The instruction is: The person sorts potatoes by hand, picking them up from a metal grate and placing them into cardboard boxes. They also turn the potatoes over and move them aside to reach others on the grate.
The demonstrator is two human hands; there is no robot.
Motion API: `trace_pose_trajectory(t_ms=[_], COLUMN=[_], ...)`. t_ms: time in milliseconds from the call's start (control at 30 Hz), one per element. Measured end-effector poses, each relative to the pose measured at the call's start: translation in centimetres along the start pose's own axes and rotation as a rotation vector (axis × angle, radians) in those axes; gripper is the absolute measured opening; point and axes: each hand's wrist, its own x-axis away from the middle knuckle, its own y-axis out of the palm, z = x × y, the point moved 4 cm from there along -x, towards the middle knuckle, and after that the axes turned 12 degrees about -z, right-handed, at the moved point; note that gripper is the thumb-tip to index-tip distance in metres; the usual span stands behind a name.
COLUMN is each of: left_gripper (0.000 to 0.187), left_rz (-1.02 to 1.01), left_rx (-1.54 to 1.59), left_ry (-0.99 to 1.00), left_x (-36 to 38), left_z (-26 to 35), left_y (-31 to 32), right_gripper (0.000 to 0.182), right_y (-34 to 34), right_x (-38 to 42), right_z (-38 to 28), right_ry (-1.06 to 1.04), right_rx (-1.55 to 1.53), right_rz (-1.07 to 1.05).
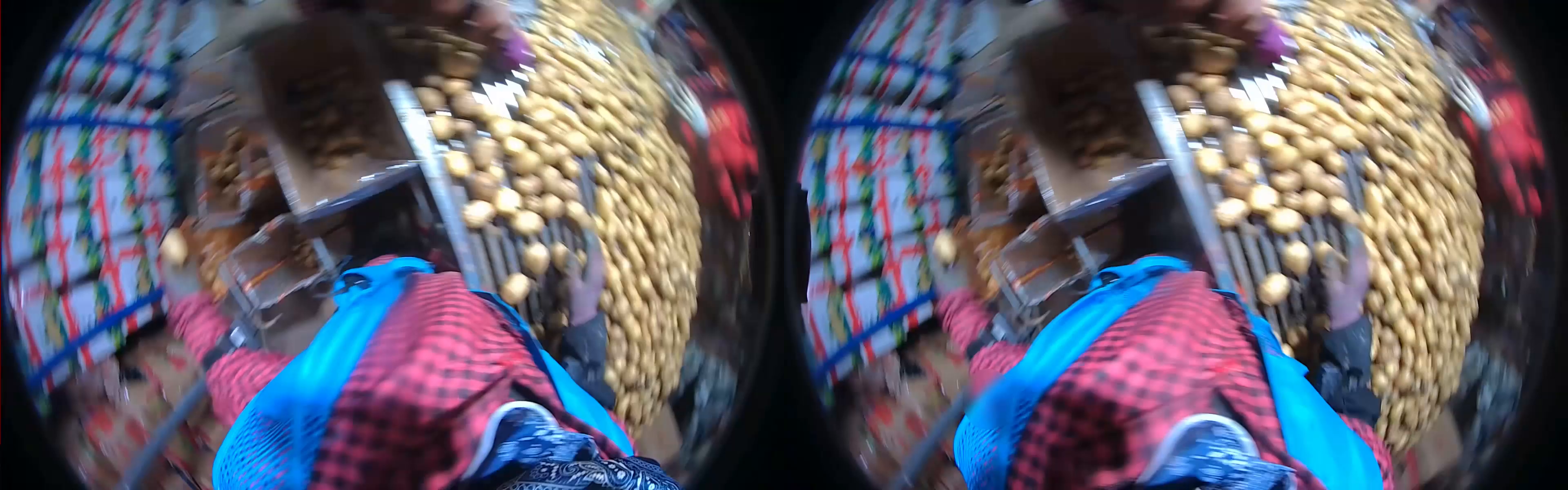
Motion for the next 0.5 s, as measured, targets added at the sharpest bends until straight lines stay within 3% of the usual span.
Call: trace_pose_trajectory(t_ms=[33, 67, 100, 133, 167, 233, 300, 367, 400, 433, 500], left_gripper=[0.039, 0.039, 0.039, 0.039, 0.039, 0.039, 0.040, 0.040, 0.043, 0.043, 0.047], left_rz=[0.193, 0.375, 0.479, 0.506, 0.462, 0.169, -0.279, -0.776, -0.949, -1.235, -1.425], left_rx=[-0.164, -0.300, -0.418, -0.538, -0.661, -0.933, -1.059, -1.084, -1.032, -0.995, -1.303], left_ry=[0.038, 0.091, 0.129, 0.163, 0.193, 0.282, 0.375, 0.444, 0.288, 0.346, 0.833], left_x=[-0.4, -0.5, -0.3, -0.4, -0.5, -0.3, 3.2, 8.5, 13.1, 14.4, 19.7], left_z=[1.4, 2.2, 2.2, 1.6, 0.0, -4.2, -10.0, -14.6, -15.0, -18.0, -19.5], left_y=[-4.6, -6.8, -6.3, -4.3, -1.3, 8.2, 20.9, 32.6, 38.6, 41.2, 47.5], right_gripper=[0.058, 0.066, 0.072, 0.080, 0.084, 0.073, 0.063, 0.052, 0.046, 0.046, 0.048], right_y=[-0.2, -0.1, 1.6, 4.9, 5.1, 5.9, 7.1, 7.8, 5.9, 5.4, 4.4], right_x=[0.9, 1.2, 2.1, 3.9, 2.8, 1.3, 0.1, -0.5, -0.4, 0.0, 1.1], right_z=[-1.2, -2.9, -2.3, -0.6, -3.2, -4.5, -2.6, 0.3, -0.4, 0.2, 1.3], right_ry=[0.065, -0.021, -0.042, -0.077, -0.121, -0.091, -0.086, 0.040, 0.166, 0.178, 0.137], right_rx=[0.041, 0.039, 0.038, 0.137, 0.162, 0.167, 0.105, -0.340, -0.516, -0.573, -0.426], right_rz=[-0.004, -0.024, -0.088, -0.146, -0.325, -0.231, -0.212, -0.186, -0.104, -0.009, 0.112])
